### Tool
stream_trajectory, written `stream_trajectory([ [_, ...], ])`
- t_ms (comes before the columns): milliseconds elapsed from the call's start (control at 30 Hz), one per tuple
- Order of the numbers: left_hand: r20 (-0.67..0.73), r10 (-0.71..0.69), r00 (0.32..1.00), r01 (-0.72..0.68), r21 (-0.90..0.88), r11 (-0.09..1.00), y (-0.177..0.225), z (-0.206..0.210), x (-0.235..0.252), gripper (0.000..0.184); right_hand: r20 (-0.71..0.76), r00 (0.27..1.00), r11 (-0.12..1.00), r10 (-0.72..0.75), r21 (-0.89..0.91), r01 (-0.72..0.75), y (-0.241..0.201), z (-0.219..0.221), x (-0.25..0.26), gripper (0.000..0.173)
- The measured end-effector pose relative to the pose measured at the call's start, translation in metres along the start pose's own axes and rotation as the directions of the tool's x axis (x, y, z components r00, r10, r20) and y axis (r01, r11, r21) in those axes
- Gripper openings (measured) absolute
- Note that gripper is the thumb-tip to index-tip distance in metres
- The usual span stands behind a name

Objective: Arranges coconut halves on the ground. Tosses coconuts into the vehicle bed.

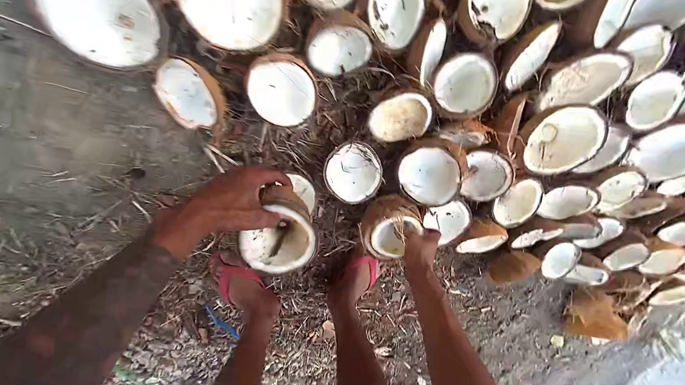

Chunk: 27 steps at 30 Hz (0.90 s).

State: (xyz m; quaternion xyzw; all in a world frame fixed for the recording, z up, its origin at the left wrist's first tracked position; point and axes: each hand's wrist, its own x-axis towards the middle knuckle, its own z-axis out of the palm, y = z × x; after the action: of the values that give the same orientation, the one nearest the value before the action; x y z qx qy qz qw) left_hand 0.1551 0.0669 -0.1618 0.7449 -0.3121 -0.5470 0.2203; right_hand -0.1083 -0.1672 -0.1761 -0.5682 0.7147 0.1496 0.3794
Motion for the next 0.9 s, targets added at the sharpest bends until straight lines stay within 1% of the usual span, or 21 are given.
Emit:
stream_trajectory([
  [33,-0.02,-0.025,0.999,0.026,0.074,0.997,0.002,0.011,0.013,0.057,0.01,1.0,0.991,-0.028,0.133,0.026,0.008,0.002,0.002,0.077],
  [100,-0.082,-0.073,0.994,0.086,0.17,0.982,-0.006,0.038,0.034,0.07,0.066,0.986,0.949,-0.152,0.289,0.127,0.033,0.004,0.01,0.085],
  [167,-0.135,-0.163,0.977,0.175,0.081,0.981,-0.013,0.062,0.05,0.094,0.114,0.953,0.902,-0.28,0.371,0.221,0.05,0.003,0.024,0.087],
  [200,-0.171,-0.212,0.962,0.215,0.003,0.977,-0.015,0.071,0.053,0.102,0.137,0.933,0.882,-0.333,0.396,0.257,0.057,0.002,0.031,0.088],
  [233,-0.194,-0.256,0.947,0.25,-0.059,0.967,-0.014,0.077,0.052,0.104,0.157,0.913,0.865,-0.375,0.414,0.284,0.064,0.0,0.035,0.087],
  [267,-0.196,-0.292,0.936,0.277,-0.101,0.955,-0.013,0.08,0.048,0.098,0.181,0.894,0.852,-0.411,0.426,0.305,0.07,-0.003,0.035,0.085],
  [300,-0.182,-0.321,0.929,0.301,-0.131,0.945,-0.009,0.08,0.042,0.087,0.204,0.877,0.844,-0.434,0.433,0.317,0.073,-0.009,0.033,0.084],
  [367,-0.09,-0.373,0.923,0.355,-0.169,0.919,0.006,0.07,0.03,0.073,0.26,0.846,0.835,-0.465,0.448,0.321,0.073,-0.027,0.025,0.078],
  [400,-0.033,-0.371,0.928,0.36,-0.182,0.915,0.017,0.064,0.022,0.07,0.32,0.816,0.831,-0.482,0.461,0.31,0.071,-0.044,0.018,0.077],
  [433,0.023,-0.331,0.943,0.329,-0.184,0.926,0.03,0.057,0.013,0.068,0.38,0.776,0.83,-0.503,0.462,0.312,0.067,-0.064,0.011,0.078],
  [500,0.107,-0.193,0.975,0.21,-0.178,0.961,0.057,0.04,0.004,0.071,0.505,0.697,0.857,-0.509,0.374,0.355,0.054,-0.108,0.002,0.085],
  [533,0.14,-0.144,0.98,0.166,-0.16,0.973,0.074,0.033,0.006,0.077,0.55,0.683,0.877,-0.481,0.292,0.382,0.046,-0.128,0.003,0.092],
  [567,0.16,-0.112,0.981,0.133,-0.124,0.983,0.091,0.027,0.012,0.086,0.571,0.688,0.889,-0.448,0.198,0.414,0.037,-0.142,0.008,0.1],
  [633,0.124,-0.069,0.99,0.068,0.01,0.998,0.111,0.025,0.042,0.101,0.539,0.756,0.881,-0.372,-0.053,0.471,0.017,-0.153,0.031,0.116],
  [700,0.017,-0.121,0.992,0.116,0.168,0.979,0.116,0.033,0.084,0.109,0.477,0.816,0.804,-0.326,-0.315,0.505,0.003,-0.142,0.071,0.127],
  [733,-0.039,-0.171,0.985,0.175,0.181,0.968,0.113,0.041,0.104,0.11,0.491,0.814,0.766,-0.31,-0.379,0.52,-0.001,-0.134,0.093,0.125],
  [767,-0.07,-0.25,0.966,0.257,0.118,0.959,0.111,0.051,0.122,0.109,0.546,0.797,0.767,-0.259,-0.385,0.514,-0.008,-0.127,0.107,0.121],
  [800,-0.055,-0.359,0.932,0.359,-0.015,0.933,0.11,0.061,0.137,0.109,0.617,0.767,0.765,-0.176,-0.405,0.501,-0.019,-0.122,0.115,0.116],
  [833,0.003,-0.463,0.887,0.455,-0.181,0.872,0.111,0.069,0.147,0.105,0.669,0.732,0.758,-0.127,-0.411,0.507,-0.027,-0.116,0.12,0.115],
  [867,0.061,-0.519,0.852,0.511,-0.31,0.802,0.109,0.074,0.152,0.103,0.703,0.705,0.764,-0.092,-0.404,0.504,-0.029,-0.111,0.123,0.119],
  [900,0.105,-0.538,0.836,0.532,-0.393,0.75,0.106,0.076,0.153,0.101,0.726,0.683,0.788,-0.08,-0.374,0.489,-0.026,-0.108,0.125,0.124],
])
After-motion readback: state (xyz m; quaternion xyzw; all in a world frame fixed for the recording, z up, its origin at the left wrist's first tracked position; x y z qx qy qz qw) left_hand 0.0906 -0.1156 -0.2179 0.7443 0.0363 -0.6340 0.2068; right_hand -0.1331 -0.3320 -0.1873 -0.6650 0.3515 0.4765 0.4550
